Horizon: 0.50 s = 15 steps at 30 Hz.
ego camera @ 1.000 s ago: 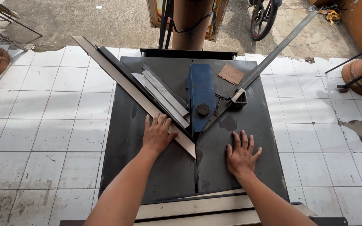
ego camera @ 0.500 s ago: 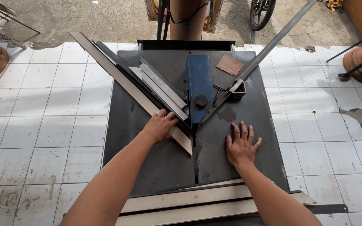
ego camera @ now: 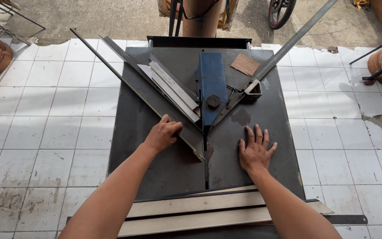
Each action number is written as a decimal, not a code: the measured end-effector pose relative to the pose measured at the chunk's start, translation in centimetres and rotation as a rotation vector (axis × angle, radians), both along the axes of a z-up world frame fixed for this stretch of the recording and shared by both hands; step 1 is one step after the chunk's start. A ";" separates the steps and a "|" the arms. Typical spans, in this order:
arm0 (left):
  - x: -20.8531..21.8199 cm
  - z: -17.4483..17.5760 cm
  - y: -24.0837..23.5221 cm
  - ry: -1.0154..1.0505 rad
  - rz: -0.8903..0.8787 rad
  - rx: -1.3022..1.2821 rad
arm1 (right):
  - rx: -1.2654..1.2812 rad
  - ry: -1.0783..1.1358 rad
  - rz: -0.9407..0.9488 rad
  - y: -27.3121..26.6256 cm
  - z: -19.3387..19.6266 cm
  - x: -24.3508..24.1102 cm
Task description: Measuring wooden frame pieces with a ruler and aligning them on a manual miter cutting machine
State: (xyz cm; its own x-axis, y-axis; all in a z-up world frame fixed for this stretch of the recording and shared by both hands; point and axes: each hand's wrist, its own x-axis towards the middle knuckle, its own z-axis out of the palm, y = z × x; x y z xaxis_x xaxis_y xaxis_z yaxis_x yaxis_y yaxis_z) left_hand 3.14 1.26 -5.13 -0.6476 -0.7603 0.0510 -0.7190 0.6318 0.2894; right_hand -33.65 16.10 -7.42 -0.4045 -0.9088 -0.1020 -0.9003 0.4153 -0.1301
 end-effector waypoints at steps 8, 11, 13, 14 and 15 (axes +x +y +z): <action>-2.0 4.1 -0.7 -0.096 -0.080 0.103 | 0.003 -0.013 0.001 -0.1 0.5 0.0; -2.8 3.1 -1.1 -0.147 -0.080 0.077 | 0.018 -0.001 0.004 -0.1 0.3 0.0; -3.5 2.2 -1.2 -0.130 -0.008 0.017 | 0.011 0.005 0.000 -0.2 0.2 -0.1; -3.5 2.1 -0.6 -0.129 -0.006 0.016 | 0.009 0.007 0.002 -0.2 0.1 -0.2; -3.5 1.9 0.0 -0.125 0.024 0.005 | 0.012 0.010 0.000 -0.1 0.0 -0.2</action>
